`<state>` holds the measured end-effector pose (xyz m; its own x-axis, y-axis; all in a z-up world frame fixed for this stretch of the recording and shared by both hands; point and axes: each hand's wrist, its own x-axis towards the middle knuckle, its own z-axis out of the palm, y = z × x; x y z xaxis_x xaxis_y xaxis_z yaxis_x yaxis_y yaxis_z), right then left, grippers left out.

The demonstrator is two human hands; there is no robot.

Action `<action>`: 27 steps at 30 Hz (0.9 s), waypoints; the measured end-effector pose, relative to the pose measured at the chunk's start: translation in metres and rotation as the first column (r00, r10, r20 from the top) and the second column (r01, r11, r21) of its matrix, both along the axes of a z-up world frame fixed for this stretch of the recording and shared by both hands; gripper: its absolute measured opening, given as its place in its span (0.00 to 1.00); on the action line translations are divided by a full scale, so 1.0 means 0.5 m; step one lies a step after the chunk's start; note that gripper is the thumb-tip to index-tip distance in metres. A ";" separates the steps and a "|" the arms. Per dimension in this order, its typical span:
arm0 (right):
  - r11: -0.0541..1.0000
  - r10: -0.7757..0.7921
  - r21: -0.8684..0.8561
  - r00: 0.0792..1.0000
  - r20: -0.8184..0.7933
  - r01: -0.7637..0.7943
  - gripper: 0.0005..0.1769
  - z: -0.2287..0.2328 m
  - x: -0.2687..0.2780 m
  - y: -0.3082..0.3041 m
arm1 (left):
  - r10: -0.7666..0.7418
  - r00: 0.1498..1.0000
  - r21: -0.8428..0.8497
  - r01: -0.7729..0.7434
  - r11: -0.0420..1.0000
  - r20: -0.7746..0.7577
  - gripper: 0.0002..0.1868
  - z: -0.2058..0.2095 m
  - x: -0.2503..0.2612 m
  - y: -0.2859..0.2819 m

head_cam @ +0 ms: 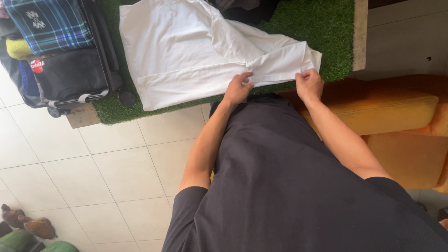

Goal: The person folds a light-colored cloth and a white t-shirt by hand and places them inside a suitcase already containing several other items of clothing.

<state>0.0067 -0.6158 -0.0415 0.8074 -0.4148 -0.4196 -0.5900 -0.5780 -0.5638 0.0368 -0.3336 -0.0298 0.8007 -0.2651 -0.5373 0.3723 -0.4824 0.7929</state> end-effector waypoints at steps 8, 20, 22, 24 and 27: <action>0.733 0.679 -0.291 0.678 0.280 -0.615 0.29 0.013 0.026 0.012 | -0.241 0.950 -0.203 0.280 0.938 0.197 0.29 -0.016 0.012 -0.050; 0.772 0.611 -0.243 0.792 0.023 -0.588 0.36 0.030 0.068 0.044 | 0.150 0.987 -0.196 -0.158 0.968 -0.055 0.33 -0.146 0.062 0.021; 0.777 0.617 -0.286 0.769 0.170 -0.561 0.30 0.040 0.077 0.051 | 0.399 0.869 -0.007 -0.415 0.910 0.291 0.29 -0.153 0.078 0.057; 0.788 0.611 -0.326 0.725 0.317 -0.522 0.24 0.050 0.093 0.068 | 0.451 0.814 -0.077 -0.457 0.886 0.366 0.34 -0.134 0.114 0.089; 0.798 0.594 -0.265 0.635 0.493 -0.541 0.19 0.075 0.131 0.108 | 0.541 0.785 -0.173 -0.513 0.841 0.303 0.44 -0.082 0.180 0.107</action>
